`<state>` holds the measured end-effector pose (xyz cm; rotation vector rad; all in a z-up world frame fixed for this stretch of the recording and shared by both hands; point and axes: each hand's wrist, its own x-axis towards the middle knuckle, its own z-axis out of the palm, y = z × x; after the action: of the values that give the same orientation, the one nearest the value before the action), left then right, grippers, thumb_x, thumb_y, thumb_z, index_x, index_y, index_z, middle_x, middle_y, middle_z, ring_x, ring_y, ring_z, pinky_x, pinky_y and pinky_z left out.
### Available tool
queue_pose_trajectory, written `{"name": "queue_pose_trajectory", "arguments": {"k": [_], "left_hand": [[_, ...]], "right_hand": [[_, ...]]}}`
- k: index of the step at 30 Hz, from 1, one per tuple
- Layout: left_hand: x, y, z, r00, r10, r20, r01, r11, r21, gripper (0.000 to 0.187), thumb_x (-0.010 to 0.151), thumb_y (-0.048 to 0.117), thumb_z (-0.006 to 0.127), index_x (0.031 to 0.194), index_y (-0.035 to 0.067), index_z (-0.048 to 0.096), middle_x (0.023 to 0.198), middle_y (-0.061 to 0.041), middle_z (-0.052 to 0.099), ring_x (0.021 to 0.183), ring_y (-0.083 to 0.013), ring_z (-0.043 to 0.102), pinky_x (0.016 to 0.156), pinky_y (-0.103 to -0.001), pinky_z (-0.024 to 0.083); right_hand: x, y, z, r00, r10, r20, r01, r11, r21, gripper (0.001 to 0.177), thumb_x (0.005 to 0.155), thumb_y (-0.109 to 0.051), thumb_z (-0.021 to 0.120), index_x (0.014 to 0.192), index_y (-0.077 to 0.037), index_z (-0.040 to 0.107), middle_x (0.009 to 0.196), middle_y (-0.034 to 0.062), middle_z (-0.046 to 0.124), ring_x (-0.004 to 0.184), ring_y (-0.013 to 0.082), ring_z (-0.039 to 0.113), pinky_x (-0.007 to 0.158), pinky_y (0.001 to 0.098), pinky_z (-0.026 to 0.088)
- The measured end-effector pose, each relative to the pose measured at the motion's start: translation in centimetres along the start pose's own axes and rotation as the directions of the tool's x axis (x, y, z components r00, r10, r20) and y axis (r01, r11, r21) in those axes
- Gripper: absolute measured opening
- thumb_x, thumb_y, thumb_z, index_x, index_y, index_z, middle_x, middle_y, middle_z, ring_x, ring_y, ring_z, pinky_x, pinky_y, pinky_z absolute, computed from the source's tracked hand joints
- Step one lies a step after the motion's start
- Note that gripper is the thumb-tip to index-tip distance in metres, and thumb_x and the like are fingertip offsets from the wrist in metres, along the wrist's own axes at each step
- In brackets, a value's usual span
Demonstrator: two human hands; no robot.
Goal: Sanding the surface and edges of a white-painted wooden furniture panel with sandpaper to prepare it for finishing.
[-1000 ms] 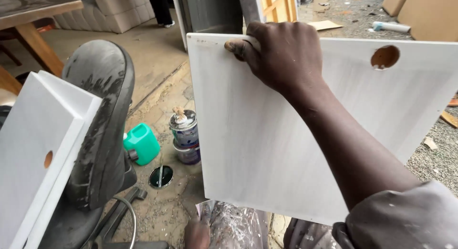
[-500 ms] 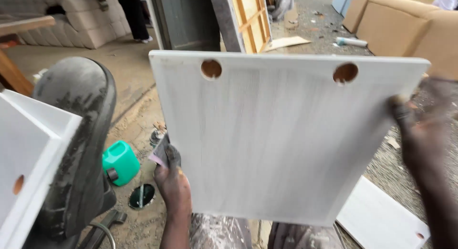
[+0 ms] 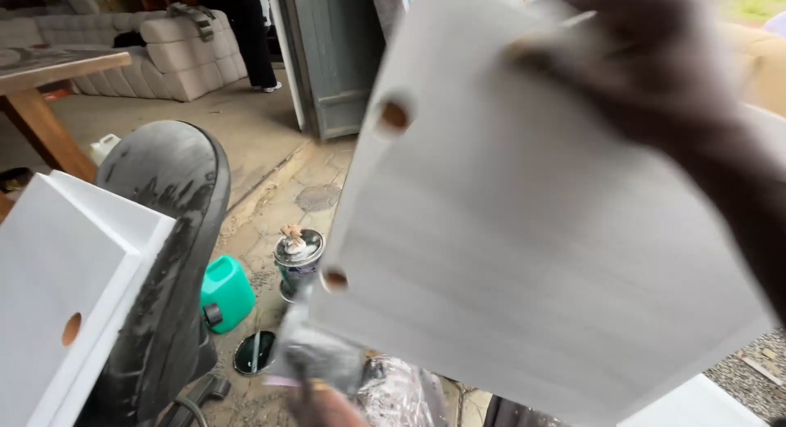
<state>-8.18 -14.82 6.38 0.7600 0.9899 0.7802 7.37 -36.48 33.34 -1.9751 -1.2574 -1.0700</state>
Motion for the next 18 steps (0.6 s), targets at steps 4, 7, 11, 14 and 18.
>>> {"name": "queue_pose_trajectory", "arguments": {"k": [4,7,11,14,18], "left_hand": [[9.9,-4.3,-5.6,0.919,0.313,-0.239,-0.292,0.949,0.120,0.052,0.100,0.040,0.054,0.131,-0.001,0.063,0.122,-0.023,0.061,0.106,-0.0327,0.059,0.093,-0.040,0.046],[13.1,-5.5,-5.9,0.862,0.503,-0.065,-0.507,0.857,-0.089,0.042,0.094,0.026,0.065,0.124,-0.003,0.065,0.113,-0.020,0.068,0.101,-0.0243,0.062,0.087,-0.039,0.050],[5.3,0.7,-3.3,0.944,0.165,0.285,-0.259,0.908,0.331,0.063,0.092,0.055,0.047,0.101,0.000,0.077,0.097,-0.014,0.079,0.091,-0.0232,0.068,0.084,-0.036,0.053],[2.4,5.3,0.9,0.928,0.186,0.323,-0.304,0.880,0.365,0.047,0.097,0.049,0.043,0.110,0.010,0.065,0.103,-0.010,0.068,0.090,-0.0246,0.061,0.058,-0.041,0.052],[2.4,13.9,7.7,0.717,0.512,0.473,-0.684,0.649,0.334,0.049,0.100,0.064,0.036,0.080,0.020,0.029,0.072,0.004,0.026,0.067,-0.0129,0.028,0.056,-0.039,0.029]], "right_hand": [[1.6,-5.3,6.1,0.911,0.345,0.225,-0.320,0.937,-0.140,0.063,0.075,-0.067,0.084,0.122,-0.025,0.080,0.101,0.0116,0.079,0.097,0.0218,0.075,0.077,0.0356,0.051],[0.6,-7.1,9.1,0.865,0.268,0.424,-0.171,0.952,-0.253,0.056,0.079,-0.071,0.073,0.127,-0.042,0.076,0.076,0.0218,0.073,0.078,0.0460,0.070,0.059,0.0560,0.049],[1.2,-7.5,10.4,0.806,0.395,0.441,-0.277,0.910,-0.308,0.056,0.079,-0.074,0.069,0.127,-0.046,0.073,0.105,0.0152,0.075,0.099,0.0486,0.068,0.070,0.0615,0.053],[1.5,-7.5,9.8,0.777,0.417,0.471,-0.295,0.903,-0.312,0.054,0.081,-0.072,0.068,0.128,-0.045,0.072,0.104,0.0153,0.076,0.101,0.0481,0.067,0.072,0.0600,0.053],[1.6,-6.1,10.2,0.812,0.381,0.443,-0.285,0.920,-0.270,0.048,0.084,-0.063,0.071,0.125,-0.038,0.075,0.108,0.0145,0.075,0.098,0.0471,0.069,0.071,0.0622,0.054]]}}
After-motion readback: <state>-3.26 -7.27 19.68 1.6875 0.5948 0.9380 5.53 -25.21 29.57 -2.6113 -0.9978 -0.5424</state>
